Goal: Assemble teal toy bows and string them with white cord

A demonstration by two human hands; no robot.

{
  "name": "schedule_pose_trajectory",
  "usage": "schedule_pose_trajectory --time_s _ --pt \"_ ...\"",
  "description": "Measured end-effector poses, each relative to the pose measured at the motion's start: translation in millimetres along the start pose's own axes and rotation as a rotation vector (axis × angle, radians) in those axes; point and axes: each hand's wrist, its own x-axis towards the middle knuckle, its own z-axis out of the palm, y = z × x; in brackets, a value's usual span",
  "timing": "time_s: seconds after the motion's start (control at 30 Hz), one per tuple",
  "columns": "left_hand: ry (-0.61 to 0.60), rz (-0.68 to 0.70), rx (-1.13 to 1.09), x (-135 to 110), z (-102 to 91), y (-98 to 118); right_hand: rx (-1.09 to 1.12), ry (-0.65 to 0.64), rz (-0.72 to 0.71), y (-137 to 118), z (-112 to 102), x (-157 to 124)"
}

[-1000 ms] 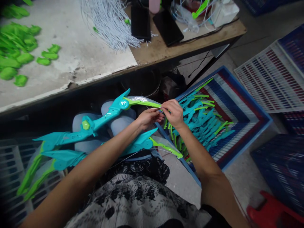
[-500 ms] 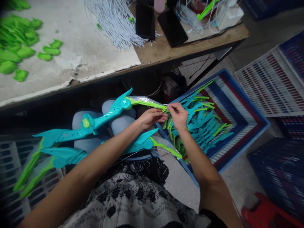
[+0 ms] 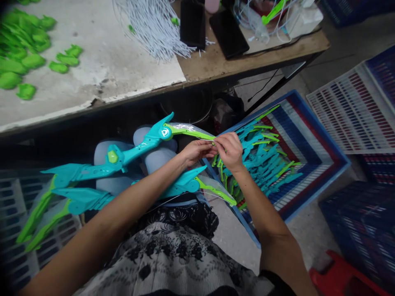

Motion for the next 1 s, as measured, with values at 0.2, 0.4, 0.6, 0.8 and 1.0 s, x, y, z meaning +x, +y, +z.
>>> schedule_pose_trajectory --time_s 0.2,0.4,0.6,0.8,1.0 --pt "-0.003 -0.002 0.010 1 0.4 0 -0.111 -0.099 -0.067 4 -8 1" --pt "-0.023 -0.004 0.015 0 2.8 1 -0.084 -0.135 -0.085 6 -7 5" --pt "-0.018 0.027 0.046 5 1.5 -1 0.025 -0.051 0.057 5 2 0" --pt "0.154 0.075 0.423 -13 -6.8 4 0.068 -0.147 0.116 8 5 -6" --pt "0.311 0.204 0.689 -170 -69.5 50 0.051 -0.095 0.211 8 6 -17"
